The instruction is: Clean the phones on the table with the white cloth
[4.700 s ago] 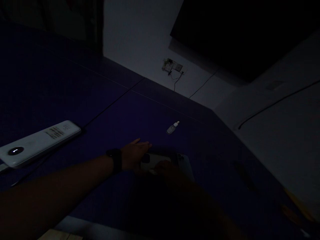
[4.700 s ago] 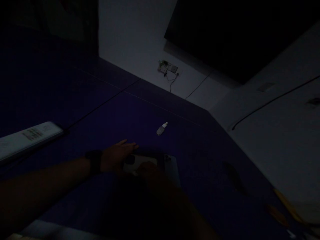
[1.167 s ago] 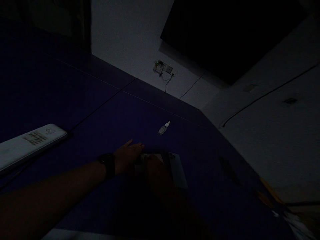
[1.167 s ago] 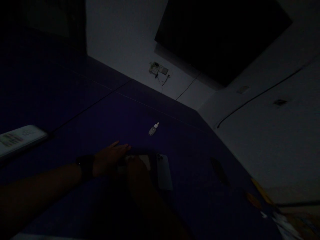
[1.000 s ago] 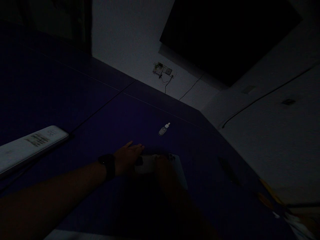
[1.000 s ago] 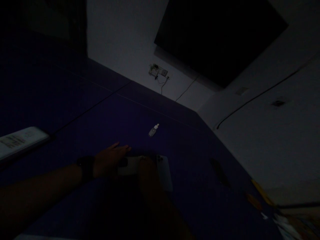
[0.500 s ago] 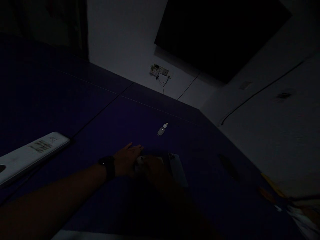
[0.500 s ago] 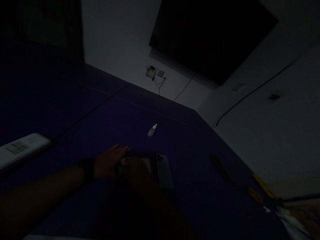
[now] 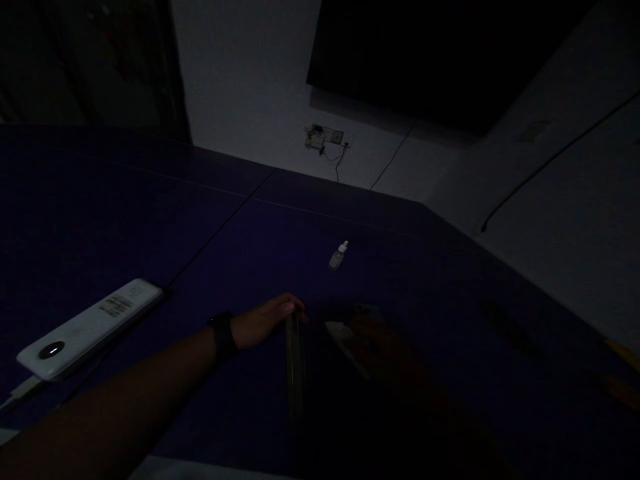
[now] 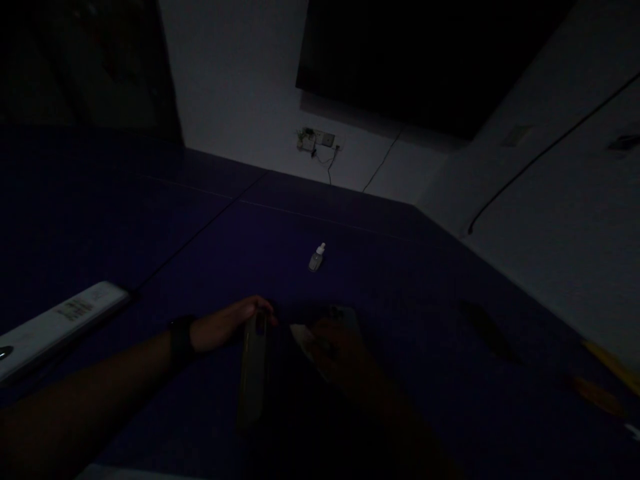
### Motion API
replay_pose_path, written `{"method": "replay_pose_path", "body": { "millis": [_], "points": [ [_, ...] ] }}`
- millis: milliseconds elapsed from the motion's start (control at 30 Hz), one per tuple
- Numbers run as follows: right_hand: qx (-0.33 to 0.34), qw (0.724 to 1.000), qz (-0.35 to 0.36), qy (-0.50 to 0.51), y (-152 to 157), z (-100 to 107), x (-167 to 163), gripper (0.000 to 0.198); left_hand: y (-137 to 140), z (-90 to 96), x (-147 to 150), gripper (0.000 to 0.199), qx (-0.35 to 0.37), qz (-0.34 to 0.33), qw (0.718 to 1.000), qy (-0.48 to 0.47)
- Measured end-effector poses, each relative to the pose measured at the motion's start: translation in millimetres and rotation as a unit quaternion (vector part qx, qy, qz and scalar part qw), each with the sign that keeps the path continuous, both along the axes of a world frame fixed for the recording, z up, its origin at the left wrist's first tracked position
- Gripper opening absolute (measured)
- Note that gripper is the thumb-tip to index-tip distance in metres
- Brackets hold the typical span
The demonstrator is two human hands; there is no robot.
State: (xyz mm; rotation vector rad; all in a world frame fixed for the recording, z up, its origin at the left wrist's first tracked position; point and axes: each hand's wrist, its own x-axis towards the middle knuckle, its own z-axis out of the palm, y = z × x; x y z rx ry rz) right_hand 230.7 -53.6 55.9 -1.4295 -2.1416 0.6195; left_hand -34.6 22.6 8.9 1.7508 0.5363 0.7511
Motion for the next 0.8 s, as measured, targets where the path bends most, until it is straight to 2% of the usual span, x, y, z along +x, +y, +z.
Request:
{"method": "replay_pose_path", "body": {
  "millis": [100, 267, 400, 533, 633, 700, 800],
  "points": [
    [0.048, 0.993, 0.094, -0.045, 1, -4, -3, 0.019, -4, 3.5, 4, 0.065, 0.002, 0.011, 0.999, 0.032],
    [0.139, 0.952, 0.219, -0.161, 2, -28, -20, 0.038, -6, 7.8, 11, 0.056, 0.015, 0.056, 0.994, 0.090],
    [0.129, 0.941, 0.217, -0.227, 1, -51, -33, 0.032, -12, 11.7, 18, 0.049, 0.022, 0.096, 0.988, 0.116],
    [0.130, 0.945, 0.193, -0.231, 0, -59, -35, 0.023, -19, 14.1, 24, 0.049, 0.048, 0.146, 0.979, 0.135],
    [0.144, 0.947, 0.190, -0.216, 1, -58, -32, 0.022, -20, 10.6, 18, 0.066, 0.093, 0.061, 0.986, 0.124],
    [0.153, 0.949, 0.189, -0.199, 1, -57, -31, 0.024, -17, 5.2, 9, 0.096, 0.129, -0.016, 0.985, 0.112],
    [0.159, 0.954, 0.186, -0.173, 2, -58, -31, 0.026, -12, -3.7, -3, 0.143, 0.197, -0.075, 0.973, 0.099]
  ]
}}
